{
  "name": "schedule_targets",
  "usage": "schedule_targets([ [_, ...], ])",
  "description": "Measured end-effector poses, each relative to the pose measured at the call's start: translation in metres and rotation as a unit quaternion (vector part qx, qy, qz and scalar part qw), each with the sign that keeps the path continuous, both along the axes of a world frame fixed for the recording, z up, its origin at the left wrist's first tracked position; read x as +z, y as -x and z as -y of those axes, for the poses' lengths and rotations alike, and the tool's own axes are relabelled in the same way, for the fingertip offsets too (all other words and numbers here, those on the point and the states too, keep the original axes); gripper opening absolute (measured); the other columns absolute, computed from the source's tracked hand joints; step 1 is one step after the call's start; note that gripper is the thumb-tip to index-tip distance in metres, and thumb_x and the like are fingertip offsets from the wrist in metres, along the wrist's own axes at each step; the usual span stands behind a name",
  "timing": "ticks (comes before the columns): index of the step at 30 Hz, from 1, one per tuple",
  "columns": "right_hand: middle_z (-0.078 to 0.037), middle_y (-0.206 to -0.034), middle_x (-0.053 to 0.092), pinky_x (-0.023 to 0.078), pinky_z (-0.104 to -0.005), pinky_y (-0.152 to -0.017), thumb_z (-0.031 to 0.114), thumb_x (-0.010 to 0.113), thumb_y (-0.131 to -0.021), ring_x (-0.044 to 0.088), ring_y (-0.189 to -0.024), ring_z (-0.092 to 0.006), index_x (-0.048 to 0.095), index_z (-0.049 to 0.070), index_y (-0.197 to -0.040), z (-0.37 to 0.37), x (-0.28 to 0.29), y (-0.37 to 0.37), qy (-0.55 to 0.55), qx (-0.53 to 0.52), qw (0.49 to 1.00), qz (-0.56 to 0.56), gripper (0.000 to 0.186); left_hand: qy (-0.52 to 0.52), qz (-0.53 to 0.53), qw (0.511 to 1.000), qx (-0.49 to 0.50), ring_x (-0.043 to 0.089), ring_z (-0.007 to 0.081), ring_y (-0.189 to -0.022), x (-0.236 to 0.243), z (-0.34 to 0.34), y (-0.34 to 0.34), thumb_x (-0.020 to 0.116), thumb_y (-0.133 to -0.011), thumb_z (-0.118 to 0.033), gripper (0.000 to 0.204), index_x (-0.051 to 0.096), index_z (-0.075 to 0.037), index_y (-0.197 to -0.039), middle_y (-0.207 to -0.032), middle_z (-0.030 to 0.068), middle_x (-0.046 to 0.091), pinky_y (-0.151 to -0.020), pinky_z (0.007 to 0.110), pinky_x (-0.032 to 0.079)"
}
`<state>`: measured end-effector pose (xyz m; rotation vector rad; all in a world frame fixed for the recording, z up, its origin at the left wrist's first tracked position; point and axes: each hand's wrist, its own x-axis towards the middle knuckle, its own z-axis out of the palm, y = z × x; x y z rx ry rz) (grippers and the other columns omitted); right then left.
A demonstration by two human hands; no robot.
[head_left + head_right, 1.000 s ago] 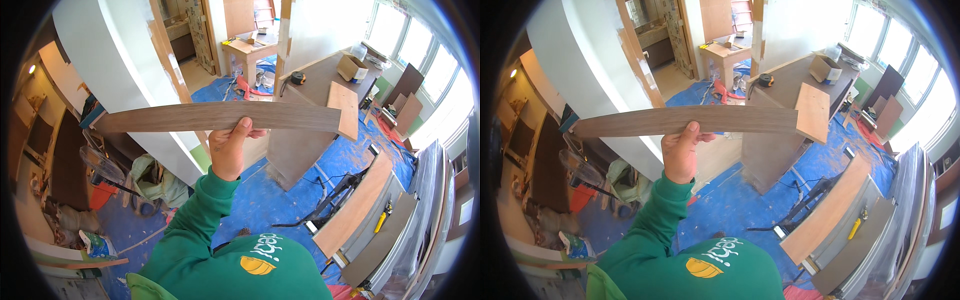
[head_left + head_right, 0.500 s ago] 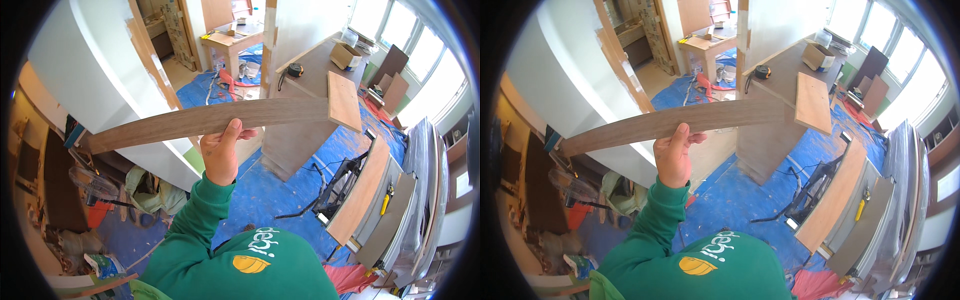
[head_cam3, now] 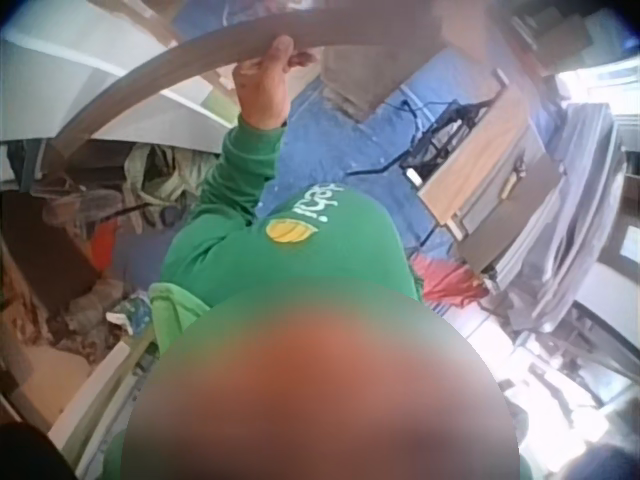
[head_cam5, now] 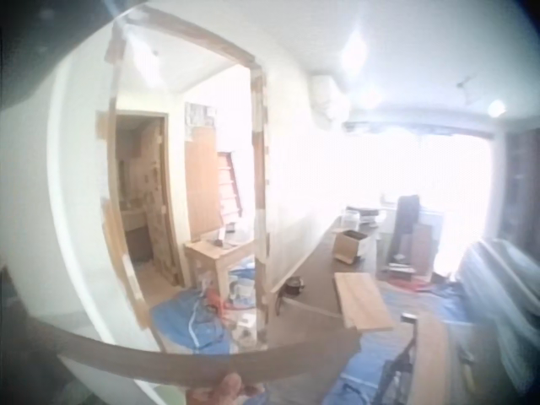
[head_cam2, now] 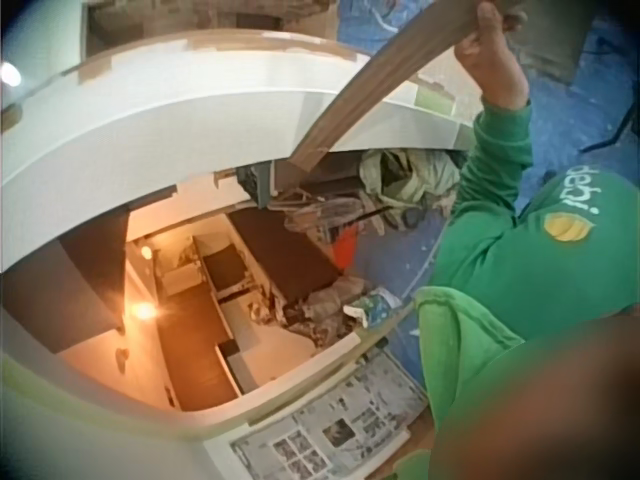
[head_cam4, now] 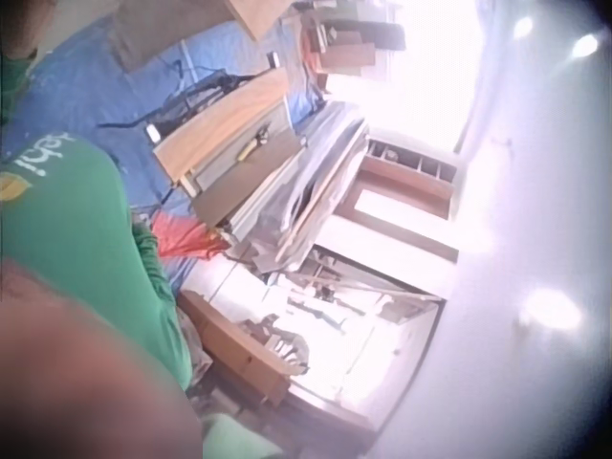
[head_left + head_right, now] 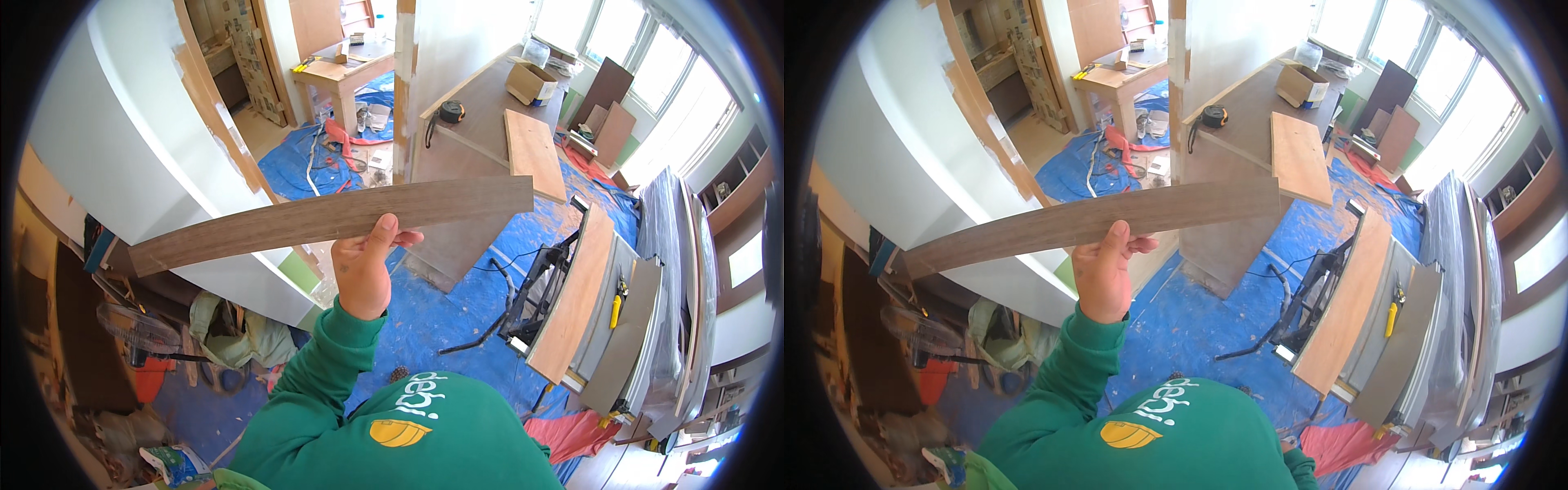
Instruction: The person measures and marks a wooden strip using a pencil and a larger board as a guide, then cuts the strip with tin snips. The person places the cut piece on a shelf and continues handling other wood pieces in the room.
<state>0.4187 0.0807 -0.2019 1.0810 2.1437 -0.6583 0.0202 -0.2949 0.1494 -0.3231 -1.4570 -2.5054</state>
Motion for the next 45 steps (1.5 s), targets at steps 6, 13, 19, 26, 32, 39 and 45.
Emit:
schedule_targets([
  [6,-0.022,-0.11,0.075,0.056,-0.0547,-0.089,0.035,0.059,-0.098,0.073,-0.098,-0.0426,0.075,0.01,-0.12,0.003,-0.013,-0.022,-0.003,0.003,1.0,0.0,0.038,-0.012,0.009,0.999,-0.03,0.074,0.0229,-0.093,-0.006,-0.013,-0.005,0.063,-0.106,-0.02,0.027,0.069,0.003,-0.12,-0.108,0.0139,0.076,-0.082,0.039,0.061],
  [13,-0.021,-0.103,0.076,0.058,-0.0565,-0.085,0.033,0.058,-0.094,0.073,-0.094,-0.0436,0.078,0.011,-0.111,0.024,0.039,-0.041,-0.047,0.131,0.988,-0.073,0.034,0.038,-0.06,0.997,-0.033,0.072,0.0228,-0.095,-0.021,-0.052,-0.023,0.063,-0.106,-0.018,0.032,0.067,0.008,-0.123,-0.115,0.0158,0.074,-0.079,0.038,0.06],
  [19,-0.018,-0.088,0.076,0.058,-0.0407,-0.075,0.023,0.073,-0.091,0.074,-0.079,-0.0327,0.074,0.002,-0.101,-0.048,0.169,0.054,-0.034,-0.09,0.887,-0.452,0.024,0.047,-0.038,0.997,-0.04,0.069,0.0202,-0.088,-0.028,-0.092,-0.036,0.062,-0.107,-0.025,0.031,0.074,0.004,-0.112,-0.106,0.0126,0.076,-0.083,0.037,0.054],
  [26,-0.018,-0.094,0.075,0.058,-0.0423,-0.084,0.03,0.078,-0.091,0.074,-0.091,-0.033,0.074,0.001,-0.105,-0.251,0.208,0.192,-0.156,-0.052,0.909,-0.384,0.033,0.074,-0.05,0.996,-0.031,0.069,0.0198,-0.087,-0.018,-0.142,-0.038,0.062,-0.107,-0.026,0.033,0.074,0.004,-0.112,-0.105,0.0126,0.076,-0.083,0.036,0.054],
  [32,-0.018,-0.113,0.076,0.058,-0.0453,-0.098,0.029,0.071,-0.095,0.072,-0.111,-0.0346,0.075,0.004,-0.114,-0.321,0.15,0.252,-0.301,-0.008,0.917,-0.263,0.032,0.1,-0.038,0.994,0.021,0.069,0.0199,-0.086,-0.019,-0.171,-0.054,0.061,-0.107,-0.025,0.033,0.072,0.005,-0.115,-0.102,0.0126,0.076,-0.083,0.035,0.055],
  [39,-0.02,-0.128,0.072,0.056,-0.0441,-0.102,0.025,0.069,-0.095,0.069,-0.123,-0.0343,0.075,0.006,-0.122,-0.356,0.147,0.295,-0.213,-0.107,0.961,-0.14,0.034,0.131,0.003,0.99,0.052,0.07,0.0204,-0.085,-0.031,-0.198,-0.064,0.06,-0.107,-0.023,0.031,0.069,0.005,-0.117,-0.106,0.0135,0.074,-0.081,0.035,0.057],
  [45,-0.023,-0.12,0.074,0.056,-0.0448,-0.097,0.025,0.07,-0.092,0.07,-0.116,-0.0386,0.074,0.001,-0.119,-0.386,0.16,0.307,-0.144,-0.24,0.921,-0.272,0.036,0.124,-0.03,0.992,-0.006,0.07,0.0199,-0.085,-0.031,-0.222,-0.048,0.062,-0.106,-0.018,0.027,0.068,0.004,-0.12,-0.108,0.013,0.074,-0.081,0.035,0.058],
])
